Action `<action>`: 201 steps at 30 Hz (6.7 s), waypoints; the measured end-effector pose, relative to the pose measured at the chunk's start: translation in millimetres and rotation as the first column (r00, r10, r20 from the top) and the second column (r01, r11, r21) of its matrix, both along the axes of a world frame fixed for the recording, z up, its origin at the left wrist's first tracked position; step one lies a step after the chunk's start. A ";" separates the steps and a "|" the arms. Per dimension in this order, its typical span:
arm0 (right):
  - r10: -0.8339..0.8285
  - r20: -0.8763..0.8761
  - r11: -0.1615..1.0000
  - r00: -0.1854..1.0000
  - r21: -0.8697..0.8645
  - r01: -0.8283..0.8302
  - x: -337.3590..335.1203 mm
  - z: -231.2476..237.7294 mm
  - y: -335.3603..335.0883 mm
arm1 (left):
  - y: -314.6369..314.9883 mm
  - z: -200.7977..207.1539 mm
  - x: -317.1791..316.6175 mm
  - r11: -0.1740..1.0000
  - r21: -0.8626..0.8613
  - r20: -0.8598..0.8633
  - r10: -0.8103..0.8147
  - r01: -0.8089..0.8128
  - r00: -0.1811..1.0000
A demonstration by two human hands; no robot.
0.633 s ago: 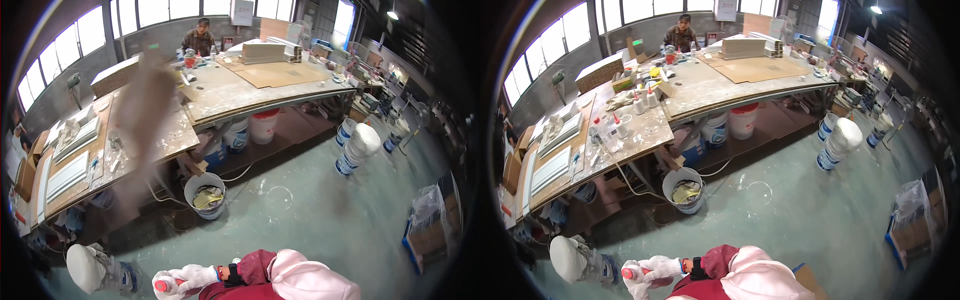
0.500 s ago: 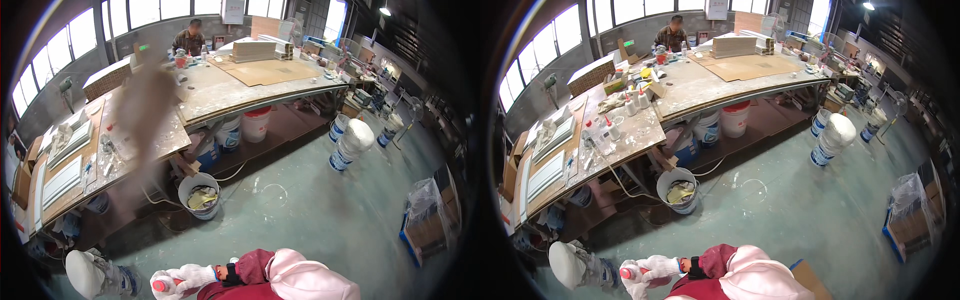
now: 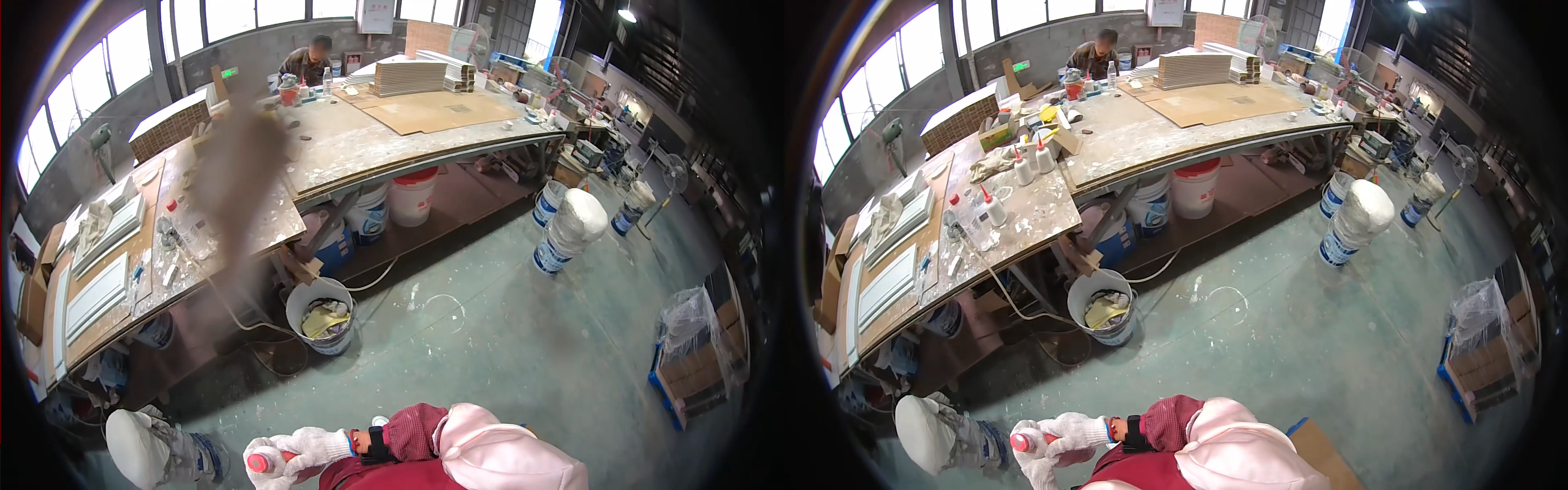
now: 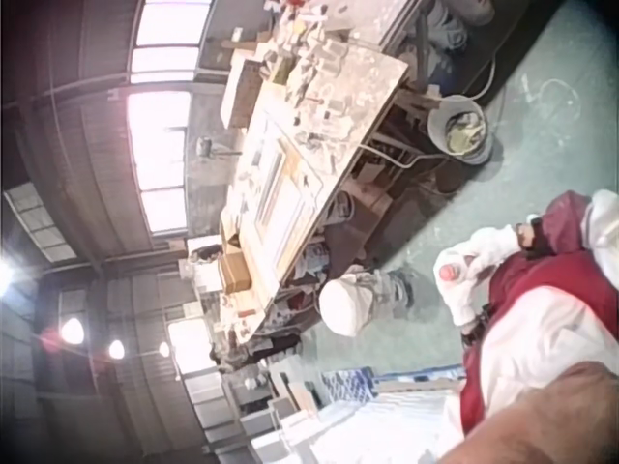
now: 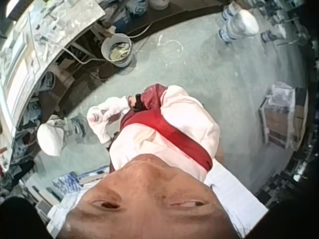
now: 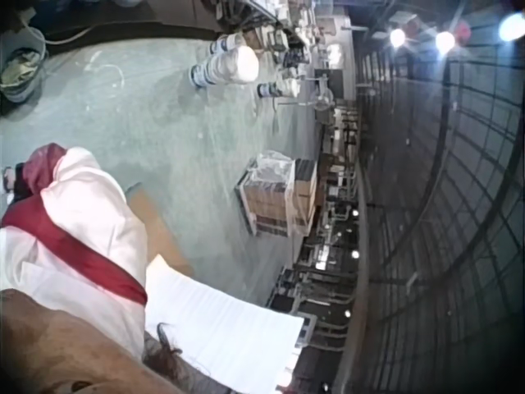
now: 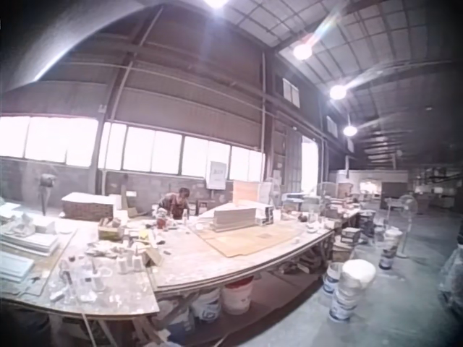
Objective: The recorder puts on protective gloves and prepares a container of white liquid for use in furniture manufacturing.
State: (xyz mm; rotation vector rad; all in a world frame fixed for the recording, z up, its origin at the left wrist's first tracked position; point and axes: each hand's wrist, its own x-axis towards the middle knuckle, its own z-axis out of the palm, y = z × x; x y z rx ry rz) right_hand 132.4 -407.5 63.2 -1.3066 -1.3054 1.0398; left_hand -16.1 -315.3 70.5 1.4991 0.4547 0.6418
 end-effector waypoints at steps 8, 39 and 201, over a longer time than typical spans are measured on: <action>0.016 0.005 1.000 1.000 -0.002 -0.016 -4.0 -5.6 1.0 | 0.2 -13.7 -13.5 0.970 -0.241 -0.036 0.018 -0.026 0.999; 0.097 0.018 0.995 0.995 -0.021 -0.096 -4.9 -8.3 2.8 | -7.3 -13.9 -9.9 0.951 -0.193 -0.119 0.222 -0.242 0.968; 0.421 0.062 0.807 0.905 -0.481 -0.343 26.6 -6.0 48.4 | -8.2 11.7 -29.7 0.934 0.083 -0.183 0.357 -0.347 0.916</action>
